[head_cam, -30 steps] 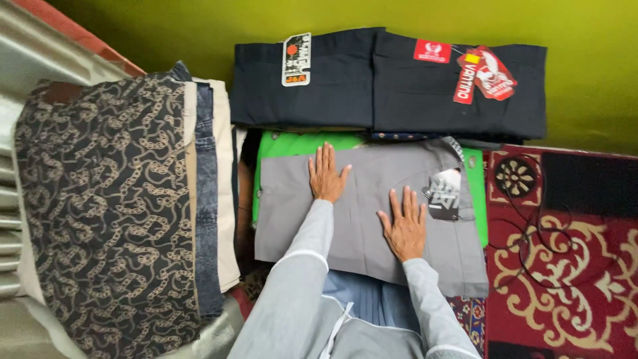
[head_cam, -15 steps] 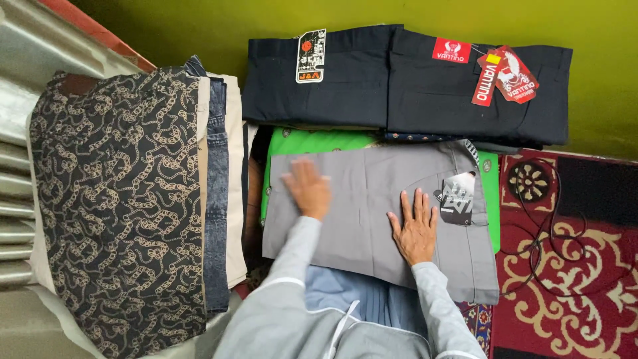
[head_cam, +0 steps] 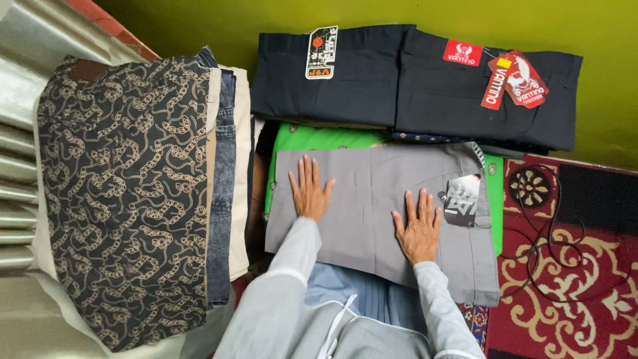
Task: Folding several pairs of trousers and stacking them.
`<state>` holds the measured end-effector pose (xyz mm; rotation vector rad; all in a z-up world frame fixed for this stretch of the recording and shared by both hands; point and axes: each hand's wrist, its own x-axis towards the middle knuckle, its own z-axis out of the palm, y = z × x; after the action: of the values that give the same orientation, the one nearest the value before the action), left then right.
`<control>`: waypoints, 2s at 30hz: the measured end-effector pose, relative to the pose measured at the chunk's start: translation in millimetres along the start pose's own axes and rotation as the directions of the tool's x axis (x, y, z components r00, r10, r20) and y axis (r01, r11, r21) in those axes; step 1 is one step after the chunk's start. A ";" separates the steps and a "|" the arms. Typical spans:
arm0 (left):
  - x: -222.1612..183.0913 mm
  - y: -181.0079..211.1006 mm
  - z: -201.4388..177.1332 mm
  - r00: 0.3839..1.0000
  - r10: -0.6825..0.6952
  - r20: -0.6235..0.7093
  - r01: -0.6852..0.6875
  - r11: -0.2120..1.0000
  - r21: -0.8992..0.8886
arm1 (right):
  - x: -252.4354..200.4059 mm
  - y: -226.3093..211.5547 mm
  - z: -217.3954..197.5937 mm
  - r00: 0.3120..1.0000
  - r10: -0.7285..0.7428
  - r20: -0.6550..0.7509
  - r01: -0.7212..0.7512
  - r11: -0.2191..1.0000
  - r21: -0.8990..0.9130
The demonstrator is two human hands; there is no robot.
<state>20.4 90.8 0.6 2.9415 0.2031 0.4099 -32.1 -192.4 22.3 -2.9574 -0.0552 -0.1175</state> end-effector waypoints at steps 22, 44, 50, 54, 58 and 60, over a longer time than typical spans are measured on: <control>-144.2 -114.3 -53.6 0.654 -0.673 0.344 0.745 0.495 -0.448 | 35.0 -91.6 -4.7 0.997 0.049 -0.054 0.006 0.683 0.731; -104.8 73.3 -205.8 0.963 -0.167 0.212 0.267 0.474 -0.839 | -44.6 -92.1 -59.1 0.796 -0.203 0.570 -0.603 -0.180 0.777; -83.5 105.1 -153.5 0.969 0.203 0.140 -0.006 0.589 -0.808 | -29.6 -6.6 -41.4 0.837 0.041 0.545 -0.534 -0.151 0.832; -55.4 91.3 -91.1 0.969 0.211 0.124 -0.085 0.766 -0.638 | -51.1 -3.2 10.7 0.876 0.224 0.427 -0.479 0.305 0.823; -19.7 99.8 -60.5 0.970 0.220 0.106 -0.156 0.892 -0.424 | -64.0 -24.4 -46.7 0.993 0.117 0.022 -0.082 0.535 0.841; -10.4 103.9 -47.0 0.964 0.234 0.125 -0.190 0.938 -0.290 | -73.5 -14.7 -30.6 0.994 0.109 -0.023 -0.058 0.683 0.728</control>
<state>8.8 -5.7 61.3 2.7079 -0.1815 0.2099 -108.3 -185.7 48.9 -2.1379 0.0379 -0.1390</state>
